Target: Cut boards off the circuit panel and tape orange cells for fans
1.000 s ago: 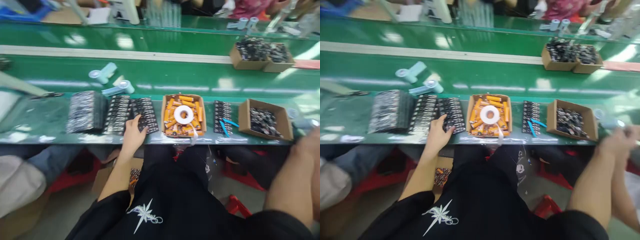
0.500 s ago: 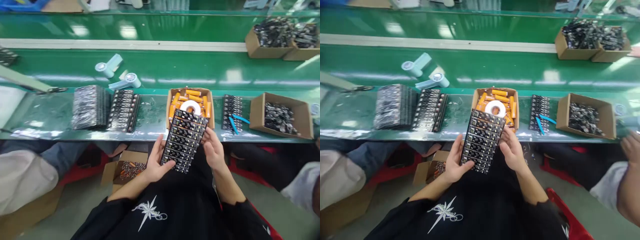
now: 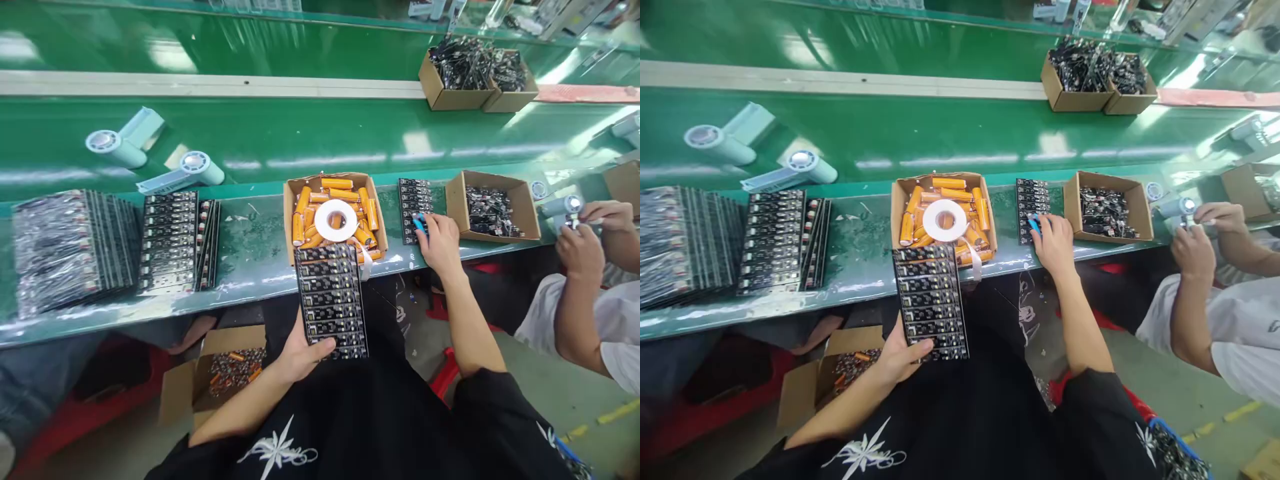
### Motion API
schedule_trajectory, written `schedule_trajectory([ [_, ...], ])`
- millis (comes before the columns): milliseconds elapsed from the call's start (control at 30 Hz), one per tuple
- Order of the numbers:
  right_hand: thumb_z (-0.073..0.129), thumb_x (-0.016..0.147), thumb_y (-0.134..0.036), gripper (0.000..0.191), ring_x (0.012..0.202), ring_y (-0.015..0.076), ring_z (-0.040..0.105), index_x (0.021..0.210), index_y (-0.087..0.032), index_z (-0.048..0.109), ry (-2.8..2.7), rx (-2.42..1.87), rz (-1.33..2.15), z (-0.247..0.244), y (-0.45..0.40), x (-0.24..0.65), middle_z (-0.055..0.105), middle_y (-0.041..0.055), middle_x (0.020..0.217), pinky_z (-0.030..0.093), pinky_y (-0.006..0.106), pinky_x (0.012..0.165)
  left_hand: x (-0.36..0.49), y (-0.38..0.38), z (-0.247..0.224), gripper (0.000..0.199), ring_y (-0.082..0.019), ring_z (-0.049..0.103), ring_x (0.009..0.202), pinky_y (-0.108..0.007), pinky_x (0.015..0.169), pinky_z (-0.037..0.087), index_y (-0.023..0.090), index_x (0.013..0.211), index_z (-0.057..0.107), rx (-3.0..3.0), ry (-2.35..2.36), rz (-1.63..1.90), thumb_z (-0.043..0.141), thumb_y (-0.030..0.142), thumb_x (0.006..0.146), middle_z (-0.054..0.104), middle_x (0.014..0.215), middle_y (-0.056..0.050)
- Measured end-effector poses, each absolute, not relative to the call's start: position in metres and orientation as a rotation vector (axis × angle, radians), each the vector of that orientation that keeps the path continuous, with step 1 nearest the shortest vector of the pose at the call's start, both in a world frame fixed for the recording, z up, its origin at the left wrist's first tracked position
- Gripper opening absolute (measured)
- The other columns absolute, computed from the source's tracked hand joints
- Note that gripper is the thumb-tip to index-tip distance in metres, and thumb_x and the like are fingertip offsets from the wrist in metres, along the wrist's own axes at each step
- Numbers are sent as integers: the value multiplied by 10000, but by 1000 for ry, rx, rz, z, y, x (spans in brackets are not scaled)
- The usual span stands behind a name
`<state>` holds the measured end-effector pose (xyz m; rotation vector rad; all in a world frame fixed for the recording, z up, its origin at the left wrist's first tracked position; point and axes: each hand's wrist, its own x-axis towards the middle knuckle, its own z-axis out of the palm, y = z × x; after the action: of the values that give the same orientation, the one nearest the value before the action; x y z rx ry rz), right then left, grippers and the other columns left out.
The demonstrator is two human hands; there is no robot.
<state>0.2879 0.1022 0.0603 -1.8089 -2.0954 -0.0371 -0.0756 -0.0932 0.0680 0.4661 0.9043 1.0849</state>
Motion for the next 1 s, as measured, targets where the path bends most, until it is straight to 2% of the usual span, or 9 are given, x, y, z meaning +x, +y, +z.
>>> schedule_trajectory([
  [67,428,1131,-461,540,1319,412,613,1457,-91,648,-1959,-1701,-148,65,93,281,665,271,1354,460,659,1183,-72,-74,80,820,-263,795,1079,-549,1005,686,372,1411,568,505,867,1198,1022,383,728,772,1246,-28],
  [133,387,1146,-452,554,1255,403,656,1511,-97,605,-1794,-1550,-146,77,76,265,671,253,1300,516,653,1123,-72,-54,96,869,-270,806,1041,-574,901,724,405,1468,493,565,854,1282,1002,344,766,765,1241,-22],
  [267,498,1140,-397,461,1058,323,741,1568,-246,582,-1907,-1219,339,110,28,214,736,141,1184,633,507,956,-77,-24,121,844,-238,815,935,-499,737,761,426,1493,441,667,878,1477,957,312,835,753,1226,-6],
  [367,602,1113,-361,523,1193,320,718,1624,-284,523,-2134,-1046,588,128,3,178,712,146,1320,645,458,1009,-79,-16,129,817,-193,806,889,-492,786,765,431,1486,455,744,913,1554,949,305,847,741,1266,-3],
  [467,575,1124,-350,637,1342,348,646,1723,-270,374,-2207,-1028,600,133,-4,160,616,190,1463,609,513,1118,-78,-17,130,821,-178,802,860,-521,829,761,451,1493,458,798,918,1569,944,299,849,743,1267,6],
  [567,562,1129,-348,680,1388,366,612,1754,-271,305,-2263,-1025,619,133,-3,157,582,201,1499,579,556,1160,-77,-19,126,823,-162,791,773,-535,845,756,444,1500,461,832,909,1585,941,287,849,765,1196,16],
  [667,552,1134,-346,642,1358,354,638,1736,-272,343,-2287,-1012,687,136,-1,157,614,187,1465,594,534,1141,-79,-21,119,819,-176,793,754,-547,854,751,428,1498,467,866,954,1602,945,307,845,780,1155,14],
  [900,594,1114,-356,507,1211,331,725,1609,-255,546,-2295,-1027,757,142,5,160,704,156,1357,654,481,1024,-102,-33,93,779,-260,817,855,-565,915,734,366,1476,528,1068,1149,1433,954,463,831,795,1000,-5],
  [1000,610,1105,-362,463,1172,324,749,1557,-262,607,-2282,-1055,775,141,5,162,727,145,1329,668,468,987,-107,-35,89,747,-274,819,853,-565,907,734,343,1474,538,1130,1174,1383,935,470,854,792,930,-7],
])
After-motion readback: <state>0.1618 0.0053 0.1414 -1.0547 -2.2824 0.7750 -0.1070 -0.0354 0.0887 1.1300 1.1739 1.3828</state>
